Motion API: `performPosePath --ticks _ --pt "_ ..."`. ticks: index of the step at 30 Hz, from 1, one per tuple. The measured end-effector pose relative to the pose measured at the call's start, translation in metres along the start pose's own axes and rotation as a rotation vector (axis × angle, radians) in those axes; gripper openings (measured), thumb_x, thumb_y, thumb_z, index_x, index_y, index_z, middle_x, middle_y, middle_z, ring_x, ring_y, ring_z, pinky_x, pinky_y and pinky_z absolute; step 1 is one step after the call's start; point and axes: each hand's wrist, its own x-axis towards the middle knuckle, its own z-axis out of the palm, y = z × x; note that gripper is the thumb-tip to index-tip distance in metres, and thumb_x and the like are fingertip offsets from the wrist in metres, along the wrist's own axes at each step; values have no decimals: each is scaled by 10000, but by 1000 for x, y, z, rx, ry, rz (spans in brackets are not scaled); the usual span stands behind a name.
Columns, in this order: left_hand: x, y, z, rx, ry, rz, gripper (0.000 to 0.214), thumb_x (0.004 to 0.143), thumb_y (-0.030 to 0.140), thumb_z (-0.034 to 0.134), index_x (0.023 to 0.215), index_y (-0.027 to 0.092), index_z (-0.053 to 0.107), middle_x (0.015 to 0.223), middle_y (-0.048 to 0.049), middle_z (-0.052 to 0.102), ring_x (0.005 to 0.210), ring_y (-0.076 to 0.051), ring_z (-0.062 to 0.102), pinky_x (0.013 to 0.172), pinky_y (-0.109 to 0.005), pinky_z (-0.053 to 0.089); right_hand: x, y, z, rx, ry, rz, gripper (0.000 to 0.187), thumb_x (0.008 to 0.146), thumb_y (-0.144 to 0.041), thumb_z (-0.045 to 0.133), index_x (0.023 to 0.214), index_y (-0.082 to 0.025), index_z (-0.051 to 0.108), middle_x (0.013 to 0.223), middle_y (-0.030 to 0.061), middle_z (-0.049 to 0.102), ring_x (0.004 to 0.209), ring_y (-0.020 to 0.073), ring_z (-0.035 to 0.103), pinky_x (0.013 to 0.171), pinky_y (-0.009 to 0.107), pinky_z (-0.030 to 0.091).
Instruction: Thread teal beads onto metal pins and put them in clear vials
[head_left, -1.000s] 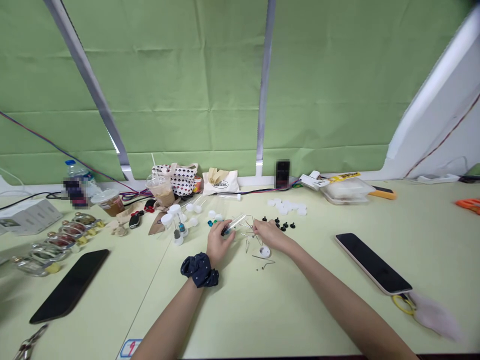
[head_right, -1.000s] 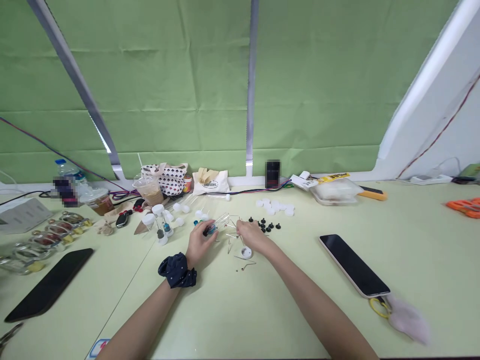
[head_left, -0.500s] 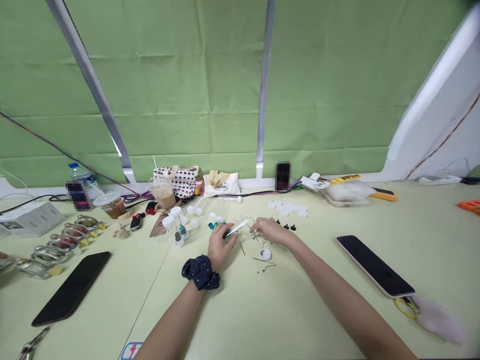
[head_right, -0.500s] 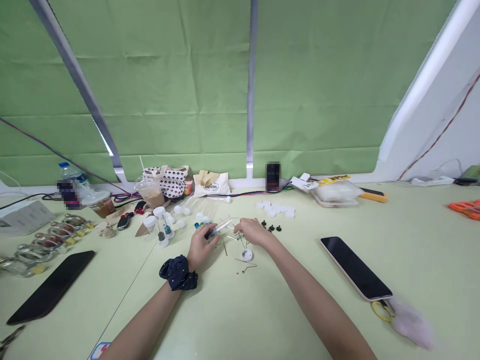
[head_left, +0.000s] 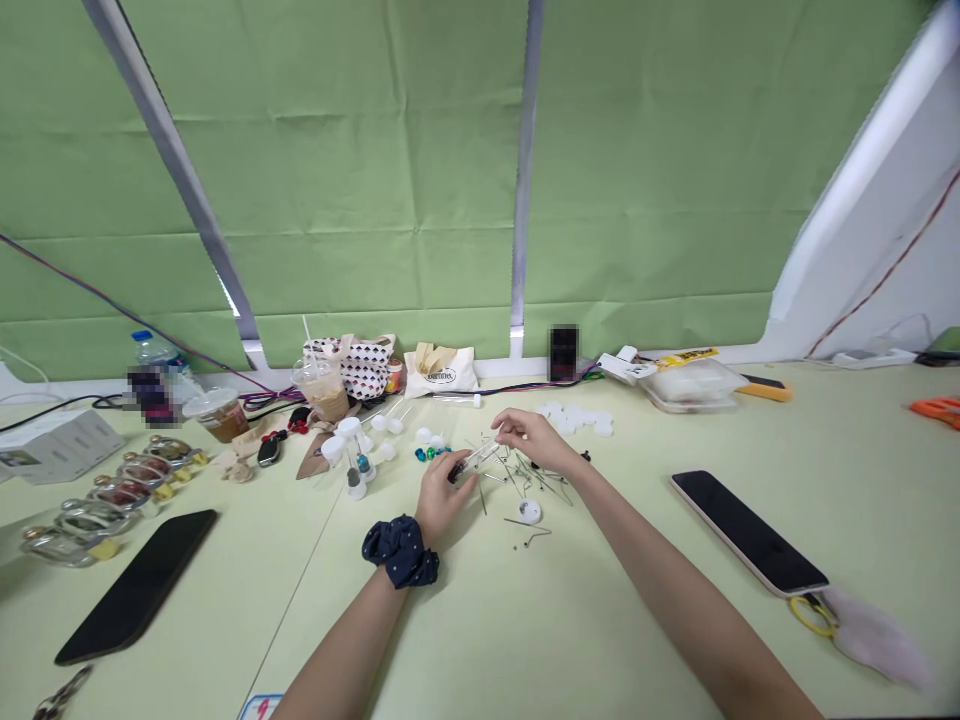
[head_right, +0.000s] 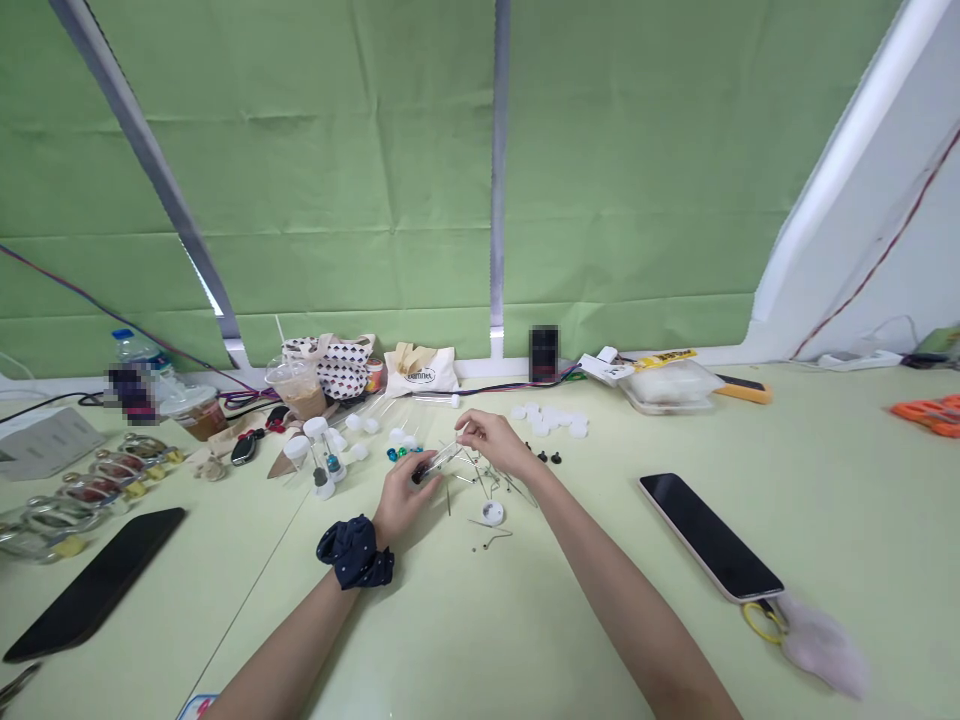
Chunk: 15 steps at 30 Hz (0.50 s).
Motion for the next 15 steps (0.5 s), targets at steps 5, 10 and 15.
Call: performPosePath --ticks 5,10,15 --pt "-1 2 2 -168 -4 -98 369 817 376 539 1133 186 568 947 -76 628 875 -200 574 801 -344 450 8 34 -17 -31 202 30 176 845 -287 460 926 -179 573 742 29 610 663 142 565 645 283 462" --pt "-2 3 3 -292 -45 -151 394 845 393 495 1174 178 533 918 -69 631 866 -189 580 780 -326 457 -5 93 -47 -688 297 428 160 799 -141 512 903 -174 628 983 123 586 937 250 538 804 407 394" --pt "-3 7 3 -283 -72 -154 400 847 404 483 1174 179 533 923 -71 624 850 -188 575 771 -326 456 -20 128 -53 -856 271 660 157 811 -220 525 901 -173 645 1022 143 515 990 284 507 813 442 363"
